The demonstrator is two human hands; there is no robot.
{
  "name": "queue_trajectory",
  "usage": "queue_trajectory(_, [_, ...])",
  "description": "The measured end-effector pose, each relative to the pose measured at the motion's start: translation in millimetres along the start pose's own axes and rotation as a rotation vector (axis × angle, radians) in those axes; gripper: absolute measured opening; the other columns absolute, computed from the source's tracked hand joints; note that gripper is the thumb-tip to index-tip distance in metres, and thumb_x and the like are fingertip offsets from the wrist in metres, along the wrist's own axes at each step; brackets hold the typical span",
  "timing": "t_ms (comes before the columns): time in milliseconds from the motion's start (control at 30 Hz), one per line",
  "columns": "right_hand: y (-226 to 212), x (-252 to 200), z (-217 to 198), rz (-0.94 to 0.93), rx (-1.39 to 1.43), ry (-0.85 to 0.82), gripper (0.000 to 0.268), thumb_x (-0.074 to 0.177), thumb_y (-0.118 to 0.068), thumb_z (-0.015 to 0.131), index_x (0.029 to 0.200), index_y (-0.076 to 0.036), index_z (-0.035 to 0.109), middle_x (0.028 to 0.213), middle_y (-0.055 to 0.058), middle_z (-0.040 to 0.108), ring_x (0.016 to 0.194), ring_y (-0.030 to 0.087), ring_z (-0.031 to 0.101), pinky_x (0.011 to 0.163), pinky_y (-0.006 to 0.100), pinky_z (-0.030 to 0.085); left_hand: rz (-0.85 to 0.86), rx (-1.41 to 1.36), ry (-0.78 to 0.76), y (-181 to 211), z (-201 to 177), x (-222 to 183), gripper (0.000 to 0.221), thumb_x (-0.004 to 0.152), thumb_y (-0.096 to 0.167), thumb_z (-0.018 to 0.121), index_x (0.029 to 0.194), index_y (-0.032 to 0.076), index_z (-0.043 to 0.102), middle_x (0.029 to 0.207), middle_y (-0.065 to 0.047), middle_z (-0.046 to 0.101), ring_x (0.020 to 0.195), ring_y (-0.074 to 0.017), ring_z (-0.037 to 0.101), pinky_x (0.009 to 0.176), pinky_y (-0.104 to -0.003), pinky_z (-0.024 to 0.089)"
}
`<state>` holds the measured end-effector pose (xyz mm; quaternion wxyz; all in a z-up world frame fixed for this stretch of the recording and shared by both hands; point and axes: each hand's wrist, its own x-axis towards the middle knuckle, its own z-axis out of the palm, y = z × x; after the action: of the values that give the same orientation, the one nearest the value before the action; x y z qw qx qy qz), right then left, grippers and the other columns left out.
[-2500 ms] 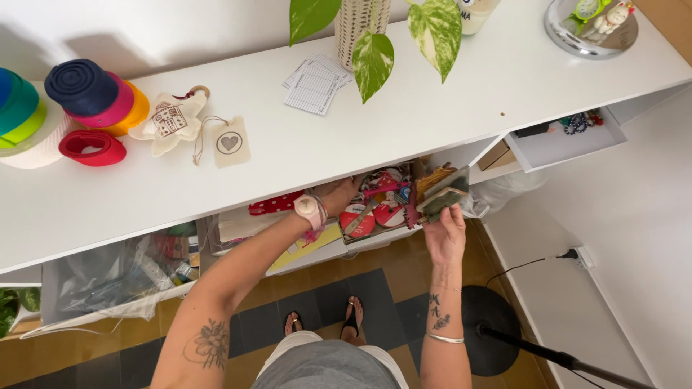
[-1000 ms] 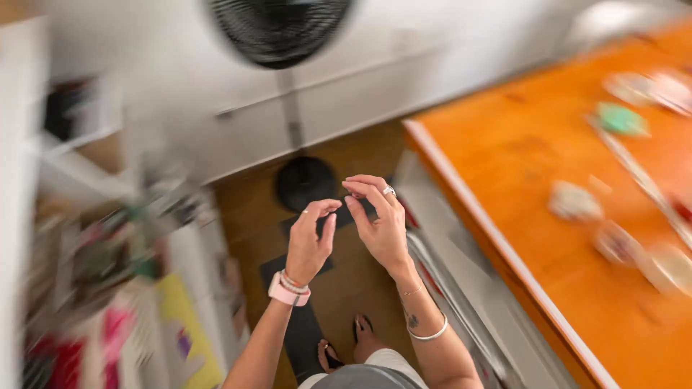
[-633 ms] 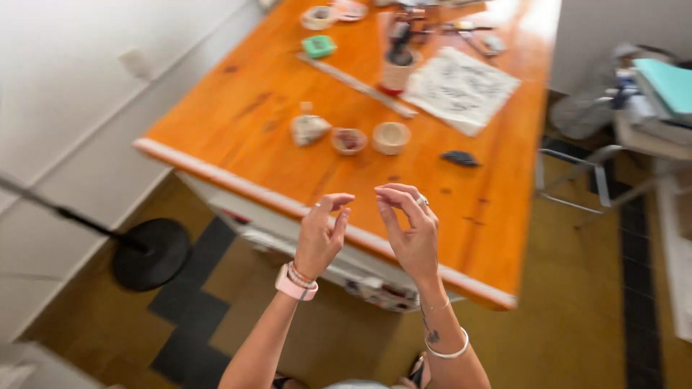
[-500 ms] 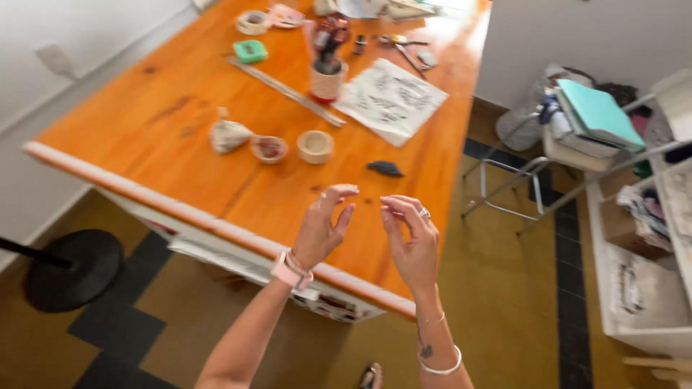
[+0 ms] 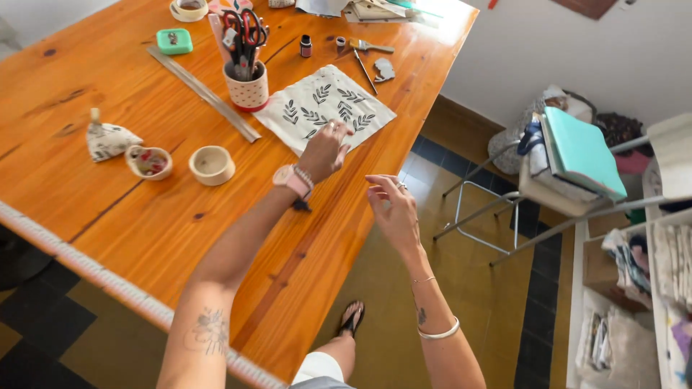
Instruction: The person is organizing craft materials, picking items from a shelf, and then using a paintbrush to apply paint to a small decorative leaf-shaped object on a wooden table.
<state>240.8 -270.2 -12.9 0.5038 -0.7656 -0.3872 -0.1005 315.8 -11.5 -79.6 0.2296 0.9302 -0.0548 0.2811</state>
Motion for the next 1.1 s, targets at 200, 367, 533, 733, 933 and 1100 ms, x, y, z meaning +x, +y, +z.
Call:
queue_trajectory(200, [113, 64, -56, -0.08, -0.113, -0.155, 0.029, 0.103, -0.009, 0.069, 0.13, -0.013, 0.077, 0.119, 0.012, 0.074, 0.097, 0.03, 0.082, 0.086, 0.043, 0.067, -0.17, 0.124, 0.08, -73, 145, 182, 0.038, 0.1, 0.031, 0.077, 0.128, 0.011, 0.061, 0.122, -0.016, 0.065, 0.12, -0.039, 0.071, 0.109, -0.045, 0.058])
queue_trajectory(367, [183, 126, -111, -0.018, -0.113, -0.227, 0.028, 0.102, -0.009, 0.071, 0.13, -0.012, 0.076, 0.117, 0.01, 0.076, 0.098, 0.029, 0.081, 0.09, 0.044, 0.065, -0.486, 0.274, 0.097, -130, 269, 307, 0.06, 0.092, 0.05, 0.083, 0.128, 0.012, 0.055, 0.122, -0.014, 0.064, 0.119, -0.035, 0.071, 0.106, -0.044, 0.06])
queue_trajectory(533, [255, 197, -122, -0.006, 0.02, -0.272, 0.025, 0.102, -0.006, 0.072, 0.126, -0.011, 0.078, 0.116, 0.009, 0.079, 0.097, 0.026, 0.081, 0.089, 0.039, 0.066, -0.564, 0.828, -0.254, -108, 295, 343, 0.103, 0.091, 0.082, 0.067, 0.15, 0.001, 0.046, 0.144, -0.022, 0.062, 0.144, -0.0388, 0.054, 0.112, -0.044, 0.045])
queue_trajectory(733, [327, 294, -128, -0.02, 0.167, -0.338, 0.02, 0.103, -0.012, 0.075, 0.123, -0.011, 0.081, 0.114, 0.009, 0.08, 0.098, 0.028, 0.081, 0.088, 0.036, 0.066, -0.816, -0.046, 0.06, -141, 260, 365, 0.069, 0.089, 0.029, 0.076, 0.14, -0.001, 0.04, 0.126, -0.033, 0.072, 0.125, -0.0522, 0.07, 0.112, -0.058, 0.054])
queue_trajectory(933, [394, 391, -70, 0.159, 0.361, -0.326, 0.023, 0.11, -0.013, 0.068, 0.131, -0.011, 0.078, 0.111, 0.011, 0.08, 0.093, 0.017, 0.077, 0.09, 0.038, 0.064, -0.993, -1.649, 0.646, -80, 144, 324, 0.033, 0.095, 0.02, 0.084, 0.115, 0.001, 0.066, 0.104, -0.015, 0.069, 0.091, -0.0294, 0.075, 0.083, -0.045, 0.069])
queue_trajectory(1100, [354, 439, 1, 0.088, 0.516, -0.532, 0.04, 0.11, -0.015, 0.066, 0.15, -0.007, 0.064, 0.13, 0.022, 0.075, 0.109, 0.03, 0.076, 0.098, 0.046, 0.061, -0.925, -1.654, 0.771, -59, 128, 264, 0.028, 0.099, 0.022, 0.075, 0.123, 0.007, 0.074, 0.106, -0.011, 0.073, 0.098, -0.0285, 0.078, 0.092, -0.045, 0.066])
